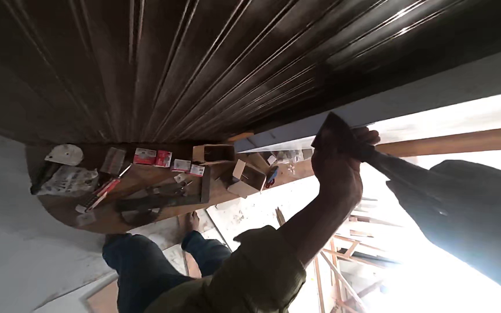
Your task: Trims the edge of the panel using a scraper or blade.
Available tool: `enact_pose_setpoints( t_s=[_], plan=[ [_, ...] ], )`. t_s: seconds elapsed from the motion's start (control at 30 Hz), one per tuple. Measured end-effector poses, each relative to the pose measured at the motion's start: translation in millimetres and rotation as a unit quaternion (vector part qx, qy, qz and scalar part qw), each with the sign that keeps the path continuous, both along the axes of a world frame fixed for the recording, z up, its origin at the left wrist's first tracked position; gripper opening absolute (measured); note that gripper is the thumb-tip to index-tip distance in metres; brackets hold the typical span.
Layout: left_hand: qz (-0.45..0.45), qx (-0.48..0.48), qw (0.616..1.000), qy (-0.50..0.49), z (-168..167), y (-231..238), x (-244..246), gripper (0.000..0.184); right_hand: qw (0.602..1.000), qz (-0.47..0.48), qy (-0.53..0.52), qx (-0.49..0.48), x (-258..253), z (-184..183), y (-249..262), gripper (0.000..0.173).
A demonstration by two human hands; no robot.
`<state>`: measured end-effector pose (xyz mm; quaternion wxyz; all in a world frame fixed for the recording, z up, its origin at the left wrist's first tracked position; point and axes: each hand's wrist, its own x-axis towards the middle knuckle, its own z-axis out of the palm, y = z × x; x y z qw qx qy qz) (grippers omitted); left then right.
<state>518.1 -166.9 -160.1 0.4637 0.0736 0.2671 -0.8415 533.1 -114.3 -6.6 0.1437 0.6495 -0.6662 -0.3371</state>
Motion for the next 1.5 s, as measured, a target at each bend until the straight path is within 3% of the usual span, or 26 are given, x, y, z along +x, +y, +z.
enact_pose_setpoints(
  t_s=[0.07, 0.43, 0.73, 1.13, 1.23, 1.37, 1.5],
  plan=[
    [-0.001, -0.006, 1.0, 0.005, 1.5, 13.2, 0.6, 0.034, 0.999, -0.034, -0.011, 0.004, 3.1, 4.3, 14.2, 0.044],
    [-0.003, -0.008, 1.0, -0.02, -8.4, 7.2, -4.0, 0.041, 1.0, -0.002, 0.002, -0.013, -5.2, -15.9, 13.7, 0.043],
    [-0.01, -0.016, 1.0, -0.018, -14.2, 14.5, 1.7, 0.035, 0.999, -0.039, -0.022, -0.001, 2.1, -18.3, 20.9, 0.044],
    [-0.015, -0.032, 0.998, -0.043, -24.2, 17.1, 2.6, 0.041, 0.999, -0.043, -0.028, -0.011, 0.9, -31.3, 27.8, 0.043],
    [0.003, -0.05, 0.997, -0.053, -36.4, 5.9, -2.8, 0.044, 0.999, -0.006, -0.028, -0.037, -8.2, -49.5, 21.3, 0.042],
    [-0.014, -0.038, 0.998, -0.042, -34.8, 10.6, 5.4, 0.041, 0.999, -0.039, -0.028, -0.003, 2.4, -41.7, 20.0, 0.046],
    [-0.008, -0.05, 0.997, -0.056, -49.8, 8.8, 0.9, 0.044, 1.0, -0.019, -0.01, -0.012, -1.8, -58.0, 11.4, 0.044]
  ],
)
